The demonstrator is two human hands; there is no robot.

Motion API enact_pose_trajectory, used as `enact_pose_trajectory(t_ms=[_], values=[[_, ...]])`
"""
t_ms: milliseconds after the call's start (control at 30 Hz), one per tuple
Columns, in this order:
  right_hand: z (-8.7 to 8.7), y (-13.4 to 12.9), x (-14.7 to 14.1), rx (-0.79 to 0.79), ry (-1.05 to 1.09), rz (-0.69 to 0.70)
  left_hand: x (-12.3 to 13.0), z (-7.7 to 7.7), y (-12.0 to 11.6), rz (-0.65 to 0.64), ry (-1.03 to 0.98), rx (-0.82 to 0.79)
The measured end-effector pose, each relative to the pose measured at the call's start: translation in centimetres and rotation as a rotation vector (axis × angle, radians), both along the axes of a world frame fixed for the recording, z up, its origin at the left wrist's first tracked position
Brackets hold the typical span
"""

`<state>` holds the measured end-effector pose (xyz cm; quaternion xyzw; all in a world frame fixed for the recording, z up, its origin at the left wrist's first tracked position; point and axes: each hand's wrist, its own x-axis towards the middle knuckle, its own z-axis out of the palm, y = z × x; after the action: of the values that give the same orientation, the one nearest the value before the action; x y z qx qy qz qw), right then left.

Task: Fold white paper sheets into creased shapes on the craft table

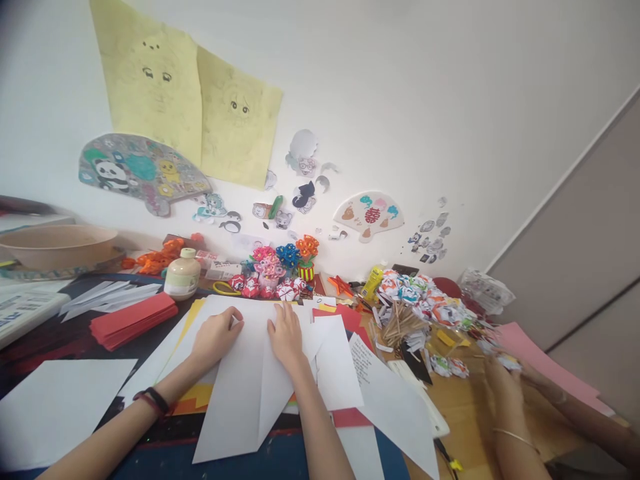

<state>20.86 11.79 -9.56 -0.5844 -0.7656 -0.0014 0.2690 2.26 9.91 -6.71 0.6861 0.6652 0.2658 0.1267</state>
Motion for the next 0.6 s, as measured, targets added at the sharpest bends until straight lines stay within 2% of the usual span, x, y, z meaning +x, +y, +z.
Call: enact_pose_trajectory(t_ms=[333,600], values=[[-0.3,0.4,0.1,-0.061,-0.052,0.003,-0.3,-0.5,-0.1,-0.061,-0.057,0.043],[-0.3,0.3,0.2,-0.044,-0.044,-0.011,-0.3,-1.3,0.3,-0.052,-0.116,0.074]])
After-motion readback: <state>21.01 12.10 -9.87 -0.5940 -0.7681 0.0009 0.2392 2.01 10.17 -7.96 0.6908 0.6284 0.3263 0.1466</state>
